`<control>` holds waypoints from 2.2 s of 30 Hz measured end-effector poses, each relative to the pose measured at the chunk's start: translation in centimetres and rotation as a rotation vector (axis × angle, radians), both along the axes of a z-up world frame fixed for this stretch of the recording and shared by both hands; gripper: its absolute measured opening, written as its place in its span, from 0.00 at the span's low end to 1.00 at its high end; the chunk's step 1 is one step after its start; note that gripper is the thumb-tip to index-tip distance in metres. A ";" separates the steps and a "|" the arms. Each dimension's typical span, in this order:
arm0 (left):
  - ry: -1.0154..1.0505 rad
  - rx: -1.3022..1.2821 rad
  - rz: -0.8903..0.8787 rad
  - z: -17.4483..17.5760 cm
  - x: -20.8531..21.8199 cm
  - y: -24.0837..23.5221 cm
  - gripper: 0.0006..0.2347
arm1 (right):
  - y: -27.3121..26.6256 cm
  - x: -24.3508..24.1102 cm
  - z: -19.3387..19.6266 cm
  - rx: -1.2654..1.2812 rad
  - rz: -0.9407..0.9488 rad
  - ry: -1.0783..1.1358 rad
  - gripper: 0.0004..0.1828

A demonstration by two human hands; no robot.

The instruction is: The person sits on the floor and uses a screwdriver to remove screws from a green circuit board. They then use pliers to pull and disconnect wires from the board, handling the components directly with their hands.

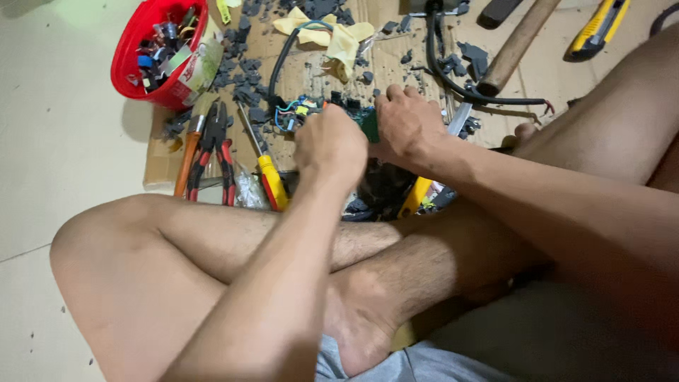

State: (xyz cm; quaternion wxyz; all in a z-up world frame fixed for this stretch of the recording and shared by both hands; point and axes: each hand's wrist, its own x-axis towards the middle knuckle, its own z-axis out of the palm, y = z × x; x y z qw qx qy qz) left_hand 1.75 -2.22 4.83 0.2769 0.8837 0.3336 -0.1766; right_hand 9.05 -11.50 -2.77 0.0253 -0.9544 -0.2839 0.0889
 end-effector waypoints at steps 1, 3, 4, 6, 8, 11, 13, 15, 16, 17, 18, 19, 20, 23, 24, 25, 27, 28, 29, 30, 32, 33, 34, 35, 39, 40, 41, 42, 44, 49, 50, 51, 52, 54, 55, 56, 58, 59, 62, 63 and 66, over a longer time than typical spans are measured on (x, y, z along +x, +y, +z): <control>0.000 0.000 0.005 -0.2 0.2 0.1 0.18 | 0.1 -0.2 0.1 0.000 0.005 0.000 0.24; -0.037 0.127 -0.141 -0.7 0.8 -0.3 0.14 | -0.4 -0.6 0.3 0.085 0.032 -0.029 0.18; -0.036 0.124 -0.150 -1.4 1.4 -0.3 0.14 | -0.5 -0.3 -0.2 0.082 0.024 -0.027 0.18; -0.010 0.190 -0.169 -2.3 2.5 0.1 0.12 | -0.2 0.3 -0.9 0.086 0.013 -0.014 0.23; -0.034 0.128 -0.116 -2.9 2.1 1.3 0.14 | -0.3 0.8 -1.6 0.065 0.023 -0.014 0.30; -0.110 -0.081 0.073 -4.9 2.0 3.1 0.13 | -0.2 0.0 -0.4 0.050 0.036 0.017 0.39; -0.172 -0.230 0.200 -6.8 3.0 3.8 0.12 | 0.2 -0.3 0.3 0.055 0.030 0.040 0.41; -0.331 -0.687 0.576 -9.5 4.6 3.8 0.09 | 0.4 -0.1 -0.5 -0.053 -0.029 -0.006 0.43; -0.324 -0.694 0.558 -8.6 4.4 3.4 0.09 | 0.1 0.0 -1.2 -0.057 -0.049 -0.007 0.43; -0.279 -0.569 0.439 -7.6 4.3 3.1 0.09 | -0.2 0.3 -1.9 -0.028 -0.016 -0.017 0.45; -0.239 -0.437 0.327 -6.5 4.2 3.2 0.10 | -0.1 0.6 -2.5 0.005 0.025 -0.027 0.46; -0.239 -0.437 0.314 -5.2 4.1 2.9 0.10 | -0.4 0.8 -1.8 0.006 0.013 -0.030 0.46; -0.173 -0.239 0.169 -4.3 3.1 3.0 0.13 | -0.2 0.3 -1.6 -0.018 0.016 -0.056 0.46; -0.071 -0.005 -0.003 -1.7 0.8 3.3 0.17 | -0.4 -0.5 -0.4 0.008 0.052 -0.031 0.46; -0.045 0.027 -0.042 -0.8 0.3 3.2 0.18 | -0.8 -0.5 0.1 0.053 0.072 0.013 0.46; -0.045 0.026 -0.040 -0.4 0.1 3.3 0.18 | -0.6 0.1 -0.5 0.052 0.074 0.013 0.46; -0.051 0.084 -0.065 0.1 -0.7 3.4 0.16 | -0.5 0.7 -1.9 0.089 0.050 0.016 0.47; -0.054 0.086 -0.061 0.2 -0.7 3.4 0.16 | -0.4 0.7 -1.8 0.091 0.054 0.012 0.47; -0.052 0.103 -0.089 0.3 -0.7 3.3 0.15 | -0.4 0.5 -1.7 0.052 0.047 -0.022 0.45; -0.043 0.116 -0.120 0.2 -0.9 3.2 0.14 | -0.4 0.2 -1.9 0.010 0.037 -0.050 0.43; -0.055 0.132 -0.166 0.4 -1.0 3.3 0.15 | -0.4 0.1 -0.8 0.016 0.053 -0.018 0.45; -0.070 0.149 -0.215 0.5 -0.9 3.3 0.15 | -0.6 0.1 -0.3 0.024 0.066 0.012 0.46; -0.070 0.147 -0.218 0.1 -0.7 3.6 0.15 | -0.6 0.0 0.0 0.022 0.062 0.012 0.46; -0.051 0.191 -0.276 -0.3 -0.6 3.9 0.15 | -0.6 -0.1 0.3 0.010 0.066 0.011 0.46; -0.152 0.439 -0.469 -2.3 -0.4 4.5 0.12 | -0.6 0.2 -0.2 0.015 0.086 0.009 0.47; -0.150 0.437 -0.470 -2.3 -0.7 4.5 0.12 | -0.6 0.1 -0.3 0.014 0.085 0.012 0.47; -0.172 0.480 -0.505 -2.3 -1.0 4.5 0.11 | -0.5 0.1 -0.4 0.010 0.078 0.004 0.46; -0.197 0.525 -0.538 -2.3 -1.2 4.5 0.10 | -0.4 0.1 -0.4 0.007 0.071 -0.007 0.46; -0.218 0.532 -0.561 -2.2 -1.5 4.5 0.09 | -0.4 0.3 -0.5 0.008 0.069 -0.008 0.47; -0.266 0.581 -0.617 -3.7 -0.6 5.1 0.07 | -0.2 0.8 -1.8 0.012 0.056 -0.019 0.50; -0.238 0.622 -0.638 -3.7 -0.2 4.8 0.07 | -0.2 0.5 -1.1 0.016 0.049 0.007 0.49; -0.210 0.662 -0.659 -3.7 0.2 4.5 0.07 | -0.2 0.3 -0.4 0.019 0.042 0.032 0.47; -0.213 0.661 -0.664 -3.5 0.3 4.1 0.07 | -0.3 0.6 -1.0 0.018 0.036 0.031 0.47; -0.187 0.766 -0.759 -3.2 0.5 3.4 0.07 | -0.2 1.1 -2.3 0.015 0.033 0.019 0.51; -0.189 0.766 -0.763 -3.4 0.9 3.0 0.07 | -0.2 1.0 -2.3 0.016 0.028 0.019 0.51; -0.193 0.785 -0.820 -3.6 1.2 2.8 0.08 | 0.0 1.0 -2.2 0.005 0.022 0.008 0.49; -0.203 0.805 -0.881 -4.2 2.2 2.5 0.10 | 0.2 1.0 -2.0 -0.005 0.011 -0.008 0.47; -0.201 0.789 -0.891 -4.7 2.8 2.2 0.11 | 0.3 0.9 -2.0 -0.009 0.012 -0.010 0.45; -0.195 0.755 -0.909 -5.8 5.0 2.6 0.09 | -0.2 0.0 -0.2 0.012 -0.001 0.006 0.36; -0.187 0.744 -0.898 -5.9 5.8 3.2 0.07 | -0.1 -0.4 0.8 0.041 0.005 0.018 0.30; -0.109 0.528 -0.789 -0.3 5.1 5.5 0.08 | -0.2 0.9 -1.7 0.034 0.042 0.005 0.43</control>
